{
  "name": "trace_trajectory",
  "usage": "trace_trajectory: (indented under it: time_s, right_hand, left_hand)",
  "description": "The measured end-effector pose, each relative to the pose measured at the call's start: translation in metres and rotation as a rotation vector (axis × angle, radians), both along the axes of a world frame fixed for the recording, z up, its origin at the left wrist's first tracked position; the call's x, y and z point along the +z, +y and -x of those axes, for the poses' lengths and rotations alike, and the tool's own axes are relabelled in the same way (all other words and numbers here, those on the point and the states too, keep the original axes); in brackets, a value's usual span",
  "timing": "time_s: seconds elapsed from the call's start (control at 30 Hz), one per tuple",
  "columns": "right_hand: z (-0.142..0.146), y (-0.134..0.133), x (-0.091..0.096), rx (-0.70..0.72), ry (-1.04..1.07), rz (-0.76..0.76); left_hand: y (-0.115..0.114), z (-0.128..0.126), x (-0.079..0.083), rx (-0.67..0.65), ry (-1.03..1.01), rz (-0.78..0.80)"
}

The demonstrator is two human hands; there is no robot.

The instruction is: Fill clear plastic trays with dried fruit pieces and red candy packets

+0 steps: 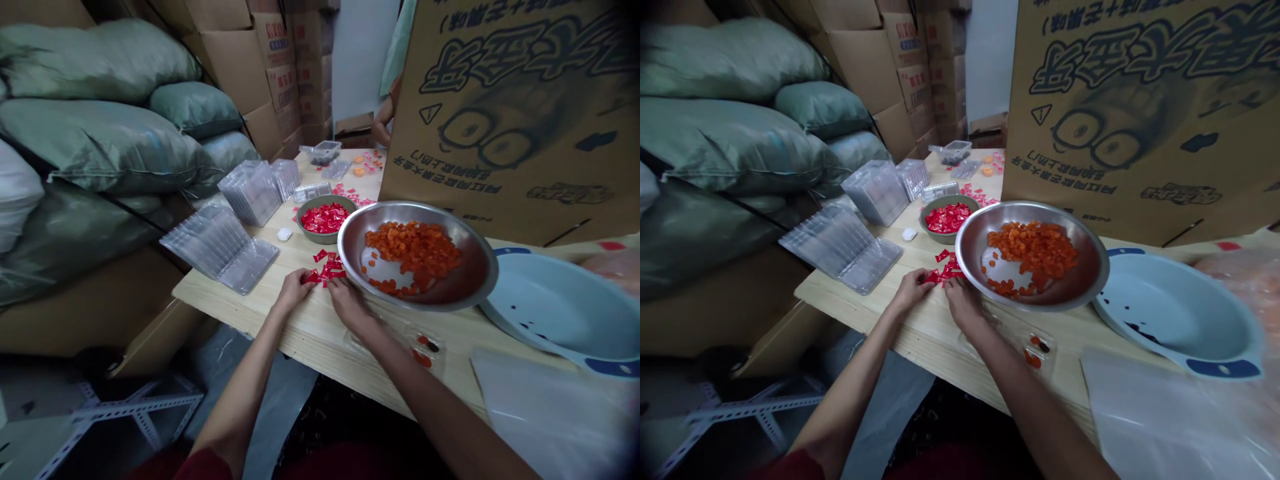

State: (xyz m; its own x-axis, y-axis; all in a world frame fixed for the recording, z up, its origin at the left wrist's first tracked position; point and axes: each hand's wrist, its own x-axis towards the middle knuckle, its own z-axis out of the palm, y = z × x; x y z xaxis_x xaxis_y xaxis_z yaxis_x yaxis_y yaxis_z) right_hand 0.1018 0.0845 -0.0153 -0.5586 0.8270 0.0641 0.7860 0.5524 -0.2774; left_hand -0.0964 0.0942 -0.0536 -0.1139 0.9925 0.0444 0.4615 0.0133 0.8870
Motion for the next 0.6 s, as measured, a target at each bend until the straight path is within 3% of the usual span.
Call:
trace_trajectory:
  time_s: [0.23, 0.33, 0.43, 0.5, 0.6]
  right_hand:
    - [0.016, 0.003, -0.006, -0.054, -0.005, 0.009]
    - [0.018, -0.005, 0.005, -0.117, 0.072, 0.059]
    - [-0.002, -0.028, 0.017, -0.185, 0.174, 0.138]
    - [-0.031, -0.058, 0.020, -0.203, 0.316, 0.263]
    - [-0.083, -0.119, 0.018, -0.319, 0.864, 0.709]
  left_hand:
    - [-0.024, -0.012, -0.012, 0.092, -0.338, 0.023]
    - [-0.034, -0.018, -0.004, 0.115, -0.439, 0.014]
    - [-0.051, -0.026, 0.014, 0.110, -0.493, -0.022]
    - [-0.065, -0.039, 0.028, 0.107, -0.400, -0.118]
    - [-0.081, -0.072, 0.041, -0.050, -0.130, -0.322]
